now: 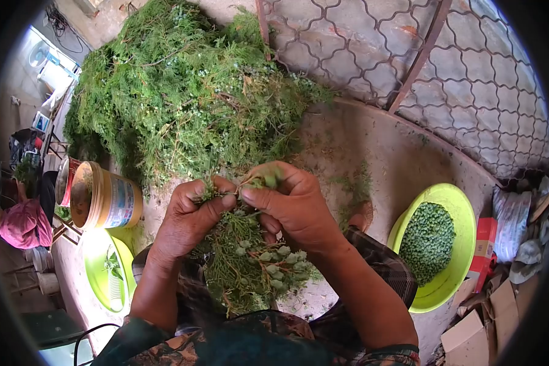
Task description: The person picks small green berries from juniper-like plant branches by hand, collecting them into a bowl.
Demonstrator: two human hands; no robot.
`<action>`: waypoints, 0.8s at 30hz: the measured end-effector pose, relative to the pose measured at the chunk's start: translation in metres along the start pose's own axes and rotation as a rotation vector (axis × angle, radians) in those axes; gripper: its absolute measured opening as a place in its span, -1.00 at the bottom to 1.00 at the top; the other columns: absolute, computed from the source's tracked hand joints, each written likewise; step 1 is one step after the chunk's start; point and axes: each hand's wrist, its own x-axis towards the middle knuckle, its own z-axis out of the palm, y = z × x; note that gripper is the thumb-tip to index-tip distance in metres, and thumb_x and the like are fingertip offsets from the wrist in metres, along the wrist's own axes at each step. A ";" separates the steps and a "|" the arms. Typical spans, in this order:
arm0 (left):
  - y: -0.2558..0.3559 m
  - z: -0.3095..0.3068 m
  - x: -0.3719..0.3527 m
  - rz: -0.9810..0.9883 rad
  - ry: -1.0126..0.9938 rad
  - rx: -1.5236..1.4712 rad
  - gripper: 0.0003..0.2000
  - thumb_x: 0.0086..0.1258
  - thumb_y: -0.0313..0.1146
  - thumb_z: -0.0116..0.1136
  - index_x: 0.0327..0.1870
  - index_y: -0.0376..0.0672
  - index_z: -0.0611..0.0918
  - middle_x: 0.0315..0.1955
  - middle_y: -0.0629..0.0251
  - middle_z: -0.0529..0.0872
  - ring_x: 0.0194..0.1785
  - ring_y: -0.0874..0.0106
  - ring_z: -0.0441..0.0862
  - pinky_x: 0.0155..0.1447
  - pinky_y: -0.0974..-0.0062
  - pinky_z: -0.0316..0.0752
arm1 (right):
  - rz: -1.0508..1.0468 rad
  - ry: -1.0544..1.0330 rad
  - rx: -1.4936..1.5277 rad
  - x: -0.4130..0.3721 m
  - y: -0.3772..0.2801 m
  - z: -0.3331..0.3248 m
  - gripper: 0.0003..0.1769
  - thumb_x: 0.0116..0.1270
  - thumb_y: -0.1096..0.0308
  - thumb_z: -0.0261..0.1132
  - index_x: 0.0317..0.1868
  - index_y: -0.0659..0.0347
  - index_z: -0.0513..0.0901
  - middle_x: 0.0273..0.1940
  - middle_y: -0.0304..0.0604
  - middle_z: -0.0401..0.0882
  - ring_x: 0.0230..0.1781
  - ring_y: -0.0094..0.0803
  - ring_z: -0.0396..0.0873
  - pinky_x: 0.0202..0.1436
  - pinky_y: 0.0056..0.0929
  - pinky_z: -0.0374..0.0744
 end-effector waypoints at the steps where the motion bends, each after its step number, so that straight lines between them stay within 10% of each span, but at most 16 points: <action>1: 0.002 -0.001 -0.001 -0.029 0.012 0.071 -0.88 0.34 -0.49 0.12 -0.15 -0.21 0.63 -0.44 0.50 0.59 -0.36 0.75 0.40 -0.33 0.68 0.33 | -0.002 0.032 0.080 -0.001 0.000 0.001 -0.85 0.23 0.48 0.25 -0.18 0.22 0.52 -0.48 -0.27 0.51 -0.72 -0.70 0.33 -0.75 -0.67 0.35; 6: 0.004 -0.005 -0.005 -0.181 0.073 0.071 -0.86 0.30 -0.52 0.18 -0.15 -0.22 0.64 -0.34 0.45 0.68 -0.28 0.70 0.51 -0.22 0.72 0.41 | -0.254 0.239 0.332 0.011 -0.013 -0.029 -0.82 0.24 0.49 0.20 -0.13 0.20 0.47 -0.44 -0.21 0.52 -0.72 -0.65 0.31 -0.75 -0.64 0.35; 11: -0.011 -0.001 -0.004 -0.091 0.106 0.083 -0.88 0.31 -0.55 0.15 -0.16 -0.24 0.64 -0.35 0.47 0.68 -0.31 0.71 0.50 -0.25 0.74 0.39 | -0.102 -0.037 0.477 0.002 -0.018 -0.014 -0.87 0.30 0.35 0.07 -0.19 0.17 0.47 -0.34 -0.17 0.43 -0.67 -0.64 0.27 -0.72 -0.65 0.33; 13: -0.016 0.002 -0.001 0.130 0.111 0.255 -0.94 0.24 -0.53 0.19 -0.36 -0.24 0.54 -0.66 0.35 0.42 -0.54 0.60 0.30 -0.46 0.55 0.25 | -0.078 -0.051 0.458 0.002 -0.014 -0.015 -0.82 0.37 0.24 0.06 -0.18 0.16 0.46 -0.33 -0.18 0.39 -0.67 -0.65 0.26 -0.72 -0.67 0.28; 24: -0.008 0.003 -0.005 0.129 0.024 0.357 -0.93 0.24 -0.55 0.15 -0.31 -0.26 0.52 -0.65 0.20 0.41 -0.57 0.47 0.35 -0.45 0.49 0.28 | 0.158 0.100 -0.075 0.002 -0.014 -0.009 -0.64 0.41 0.02 0.09 -0.12 0.19 0.44 -0.53 -0.33 0.33 -0.78 -0.72 0.07 -0.74 -0.70 0.08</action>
